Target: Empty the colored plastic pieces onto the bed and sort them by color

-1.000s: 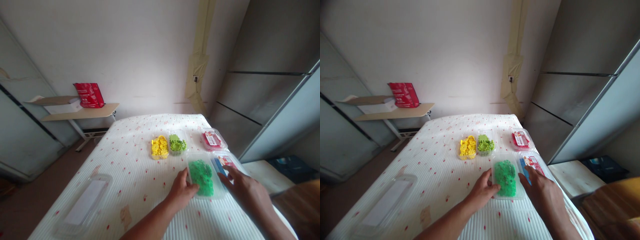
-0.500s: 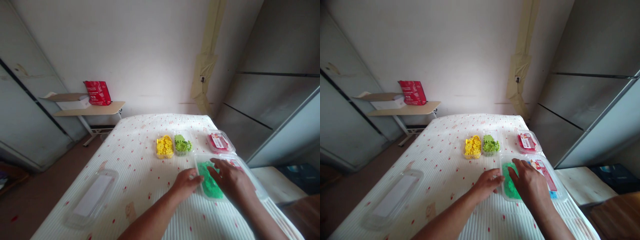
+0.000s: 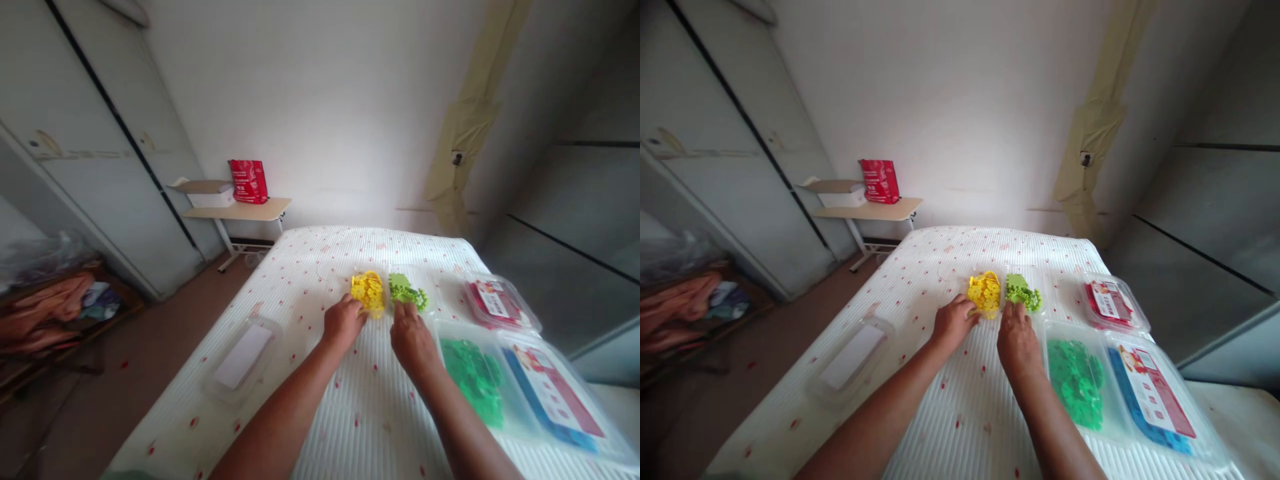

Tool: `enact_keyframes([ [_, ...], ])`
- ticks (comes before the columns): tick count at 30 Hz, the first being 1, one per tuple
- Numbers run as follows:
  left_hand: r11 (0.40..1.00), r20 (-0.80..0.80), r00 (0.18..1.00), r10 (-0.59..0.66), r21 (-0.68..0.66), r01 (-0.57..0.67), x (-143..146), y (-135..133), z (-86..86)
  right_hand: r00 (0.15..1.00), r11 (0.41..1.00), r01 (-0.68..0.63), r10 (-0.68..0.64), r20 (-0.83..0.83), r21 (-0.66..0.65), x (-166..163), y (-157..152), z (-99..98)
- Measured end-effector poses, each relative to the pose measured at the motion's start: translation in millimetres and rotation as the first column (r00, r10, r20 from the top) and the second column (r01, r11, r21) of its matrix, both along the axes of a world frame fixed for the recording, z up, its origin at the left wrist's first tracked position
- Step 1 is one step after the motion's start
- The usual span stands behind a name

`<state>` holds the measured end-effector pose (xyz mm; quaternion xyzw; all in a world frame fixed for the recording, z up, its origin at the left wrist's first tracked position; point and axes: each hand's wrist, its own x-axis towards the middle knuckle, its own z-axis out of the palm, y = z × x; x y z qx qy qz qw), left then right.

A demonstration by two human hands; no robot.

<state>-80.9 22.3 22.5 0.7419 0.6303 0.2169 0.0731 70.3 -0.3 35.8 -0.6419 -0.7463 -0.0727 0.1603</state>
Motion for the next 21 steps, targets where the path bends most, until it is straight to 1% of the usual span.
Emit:
enact_keyframes([
  [3, 1.0, 0.012, 1.0, -0.015, 0.003, 0.015, -6.1, -3.1, -1.6, 1.0, 1.0, -0.012, 0.012, 0.024, 0.015, -4.6, 2.3, -7.0],
  [6, 1.0, 0.026, 1.0, 0.002, -0.006, -0.001, -20.3, -8.7, -2.5, 0.998, 0.999, -0.042, 0.043, 0.038, -0.004, -14.4, -1.4, -7.8],
  [11, 0.999, 0.028, 0.998, 0.054, -0.002, -0.054, -59.6, -20.0, -2.0, 0.989, 0.99, -0.136, 0.137, 0.055, -0.019, -35.5, -18.7, -5.5],
  [15, 1.0, 0.069, 0.997, 0.031, -0.008, -0.03, -87.6, -33.0, -2.1, 0.976, 0.976, -0.214, 0.216, 0.043, -0.045, -52.1, -32.8, -7.1],
  [18, 0.999, 0.086, 0.995, 0.046, -0.022, -0.044, -99.8, -43.6, -1.0, 0.963, 0.963, -0.266, 0.267, 0.032, -0.037, -61.8, -35.9, -9.5],
  [21, 0.998, 0.106, 0.992, 0.068, -0.024, -0.066, -106.2, -50.5, 0.8, 0.964, 0.964, -0.265, 0.266, 0.026, -0.017, -65.3, -32.3, -10.6],
])
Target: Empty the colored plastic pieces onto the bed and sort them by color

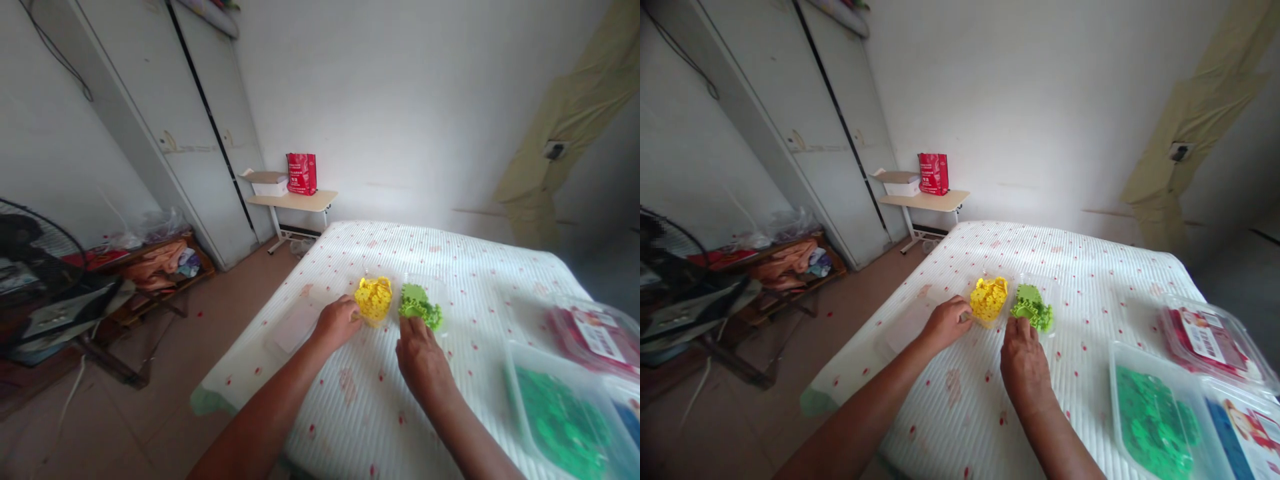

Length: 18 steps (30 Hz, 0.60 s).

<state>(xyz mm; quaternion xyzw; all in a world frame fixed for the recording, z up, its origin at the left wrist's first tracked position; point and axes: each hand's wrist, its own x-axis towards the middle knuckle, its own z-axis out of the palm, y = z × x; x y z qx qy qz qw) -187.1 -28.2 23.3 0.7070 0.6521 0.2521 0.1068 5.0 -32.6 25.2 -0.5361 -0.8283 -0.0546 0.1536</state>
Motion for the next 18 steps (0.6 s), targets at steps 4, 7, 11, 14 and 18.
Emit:
enact_keyframes([
  [4, 1.0, 0.014, 1.0, -0.011, -0.003, 0.011, -2.7, -3.3, 0.7, 0.999, 0.999, 0.048, -0.048, -0.015, 0.006, 5.6, 5.2, 1.3],
  [7, 1.0, 0.021, 0.999, -0.024, 0.003, 0.024, -1.0, -6.5, 1.6, 0.996, 0.997, 0.08, -0.08, -0.024, -0.009, 12.9, 4.6, 2.7],
  [11, 0.996, 0.029, 0.998, 0.055, 0.068, -0.056, -3.9, -18.0, 9.3, 0.997, 0.997, 0.077, -0.077, 0.014, -0.027, 21.3, 3.9, 5.7],
  [14, 0.98, -0.084, 0.979, 0.187, 0.085, -0.18, -19.9, -32.7, 16.9, 0.989, 0.993, 0.111, -0.107, 0.105, -0.028, 25.6, 5.4, 11.3],
  [18, 0.938, -0.299, 0.903, 0.309, -0.059, -0.341, -52.6, -55.7, 16.1, 0.973, 0.984, 0.176, -0.171, 0.158, -0.016, 26.9, 6.0, 19.3],
])
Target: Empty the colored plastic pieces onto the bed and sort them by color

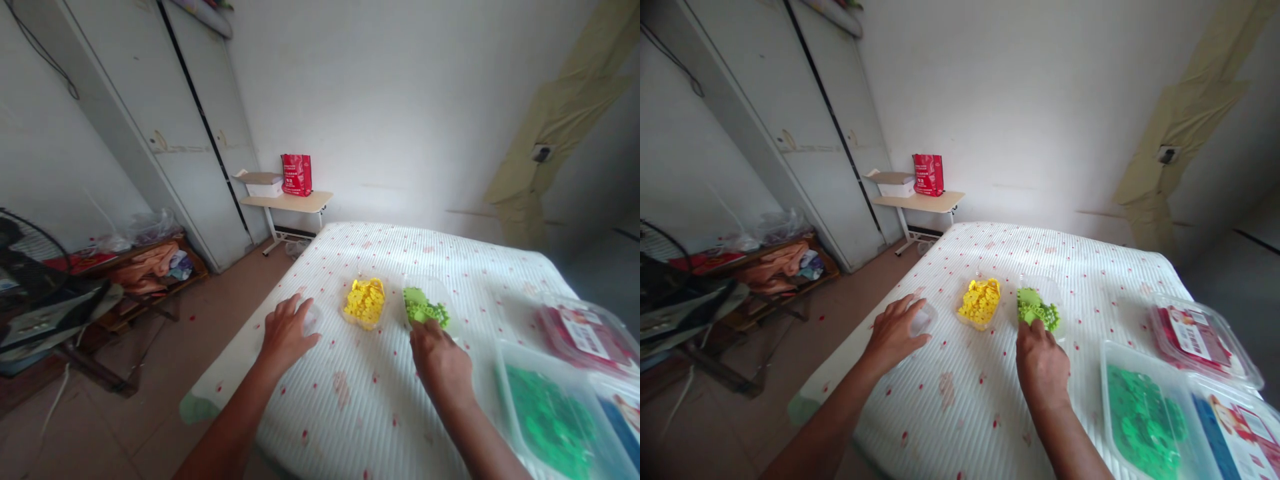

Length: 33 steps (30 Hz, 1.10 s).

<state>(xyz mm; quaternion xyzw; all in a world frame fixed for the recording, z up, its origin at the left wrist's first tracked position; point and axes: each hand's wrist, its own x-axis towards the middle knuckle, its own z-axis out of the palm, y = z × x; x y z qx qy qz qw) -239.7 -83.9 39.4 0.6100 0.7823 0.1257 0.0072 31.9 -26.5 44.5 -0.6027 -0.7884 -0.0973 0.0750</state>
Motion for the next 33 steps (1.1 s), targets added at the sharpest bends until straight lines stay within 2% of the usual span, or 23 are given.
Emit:
enact_keyframes([
  [4, 0.978, -0.05, 0.997, 0.064, -0.197, -0.073, -17.5, -15.8, -11.2, 0.998, 0.998, 0.065, -0.065, -0.019, -0.008, 1.5, 1.4, 2.2],
  [8, 0.974, -0.068, 0.996, 0.066, -0.211, -0.079, -15.1, -17.4, -17.9, 0.985, 0.984, 0.171, -0.172, 0.003, -0.048, 7.0, 4.8, 2.8],
  [10, 0.978, -0.039, 0.996, 0.077, -0.193, -0.083, -13.4, -15.3, -18.0, 0.984, 0.983, 0.178, -0.179, 0.003, -0.036, 7.9, 4.1, 4.9],
  [16, 0.986, 0.117, 0.99, 0.075, -0.154, -0.056, -19.4, -15.1, -8.3, 0.995, 0.988, 0.008, 0.007, -0.101, 0.152, -4.5, -10.0, 10.3],
  [19, 0.991, 0.236, 0.969, 0.069, -0.131, -0.039, -27.6, -18.1, -4.3, 0.983, 0.969, -0.1, 0.131, -0.127, 0.225, -13.2, -15.3, 6.1],
  [24, 1.0, 0.384, 0.923, -0.02, -0.015, 0.028, -45.3, -18.8, -1.2, 0.938, 0.923, -0.263, 0.313, -0.149, 0.28, -25.9, -20.0, -6.1],
  [28, 1.0, 0.31, 0.951, -0.007, -0.025, 0.015, -53.9, -15.7, 15.4, 0.911, 0.905, -0.336, 0.382, -0.152, 0.261, -32.7, -23.0, -12.1],
  [33, 0.993, 0.035, 0.992, 0.12, -0.025, -0.119, -59.6, -13.7, 38.8, 0.895, 0.896, -0.372, 0.416, -0.163, 0.243, -33.2, -23.1, -15.6],
])
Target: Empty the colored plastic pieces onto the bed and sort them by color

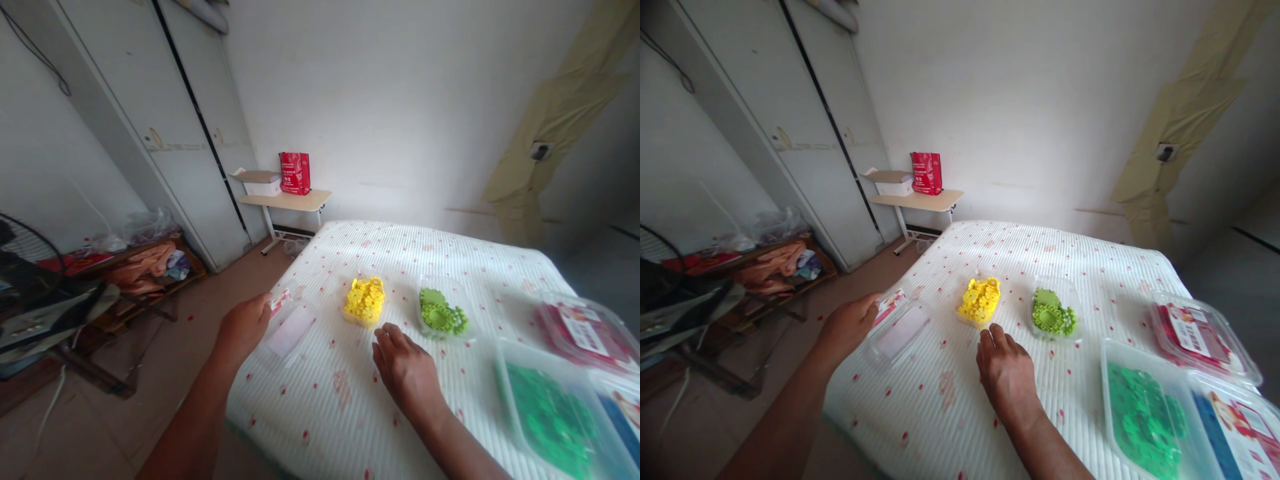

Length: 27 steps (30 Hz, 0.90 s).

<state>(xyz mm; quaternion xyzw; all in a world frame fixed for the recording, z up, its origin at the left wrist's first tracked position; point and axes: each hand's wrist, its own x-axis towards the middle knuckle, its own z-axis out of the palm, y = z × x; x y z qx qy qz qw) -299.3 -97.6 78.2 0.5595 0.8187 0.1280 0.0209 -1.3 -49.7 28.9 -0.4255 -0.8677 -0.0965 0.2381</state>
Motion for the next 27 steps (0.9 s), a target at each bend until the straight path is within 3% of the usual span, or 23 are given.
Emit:
enact_keyframes([
  [4, 0.991, -0.129, 0.983, 0.131, 0.017, -0.129, -5.0, -3.2, 7.5, 1.0, 1.0, -0.005, 0.005, -0.006, -0.03, 1.4, 1.2, -1.1],
  [7, 0.971, -0.133, 0.966, 0.22, 0.127, -0.204, -7.0, -7.4, 14.2, 0.998, 0.999, -0.037, 0.037, -0.044, -0.013, 1.7, 2.5, 1.0],
  [9, 0.936, -0.031, 0.973, 0.229, 0.28, -0.212, -6.4, -7.9, 19.0, 0.993, 0.998, -0.068, 0.068, -0.096, 0.005, 1.0, 4.6, 4.4],
  [11, 0.876, 0.195, 0.969, 0.149, 0.429, -0.221, -3.2, -4.1, 21.6, 0.982, 0.996, -0.092, 0.092, -0.165, 0.006, -0.9, 8.2, 9.6],
  [13, 0.814, 0.491, 0.871, -0.011, 0.51, -0.277, 3.6, 5.3, 20.5, 0.962, 0.995, -0.097, 0.088, -0.259, -0.023, -4.6, 13.5, 16.6],
  [15, 0.784, 0.723, 0.67, -0.168, 0.51, -0.354, 15.3, 19.3, 15.8, 0.924, 0.99, -0.093, 0.047, -0.379, -0.104, -9.8, 19.9, 24.5],
  [18, 0.809, 0.868, 0.421, -0.262, 0.435, -0.395, 42.2, 45.0, 3.3, 0.829, 0.941, -0.137, -0.061, -0.556, -0.308, -19.5, 30.7, 34.6],
  [20, 0.842, 0.895, 0.357, -0.266, 0.396, -0.367, 63.9, 62.4, -7.6, 0.773, 0.888, -0.181, -0.137, -0.62, -0.422, -26.3, 38.8, 37.0],
  [22, 0.883, 0.904, 0.367, -0.219, 0.344, -0.32, 84.5, 78.5, -18.9, 0.755, 0.862, -0.175, -0.192, -0.627, -0.476, -32.3, 48.0, 35.1],
  [24, 0.933, 0.854, 0.505, -0.126, 0.275, -0.233, 100.0, 91.8, -29.0, 0.775, 0.859, -0.12, -0.233, -0.588, -0.498, -36.5, 58.4, 30.0],
  [27, 0.958, 0.764, 0.64, -0.083, 0.238, -0.16, 109.7, 105.3, -38.4, 0.815, 0.856, 0.035, -0.324, -0.481, -0.517, -38.0, 73.5, 21.2],
])
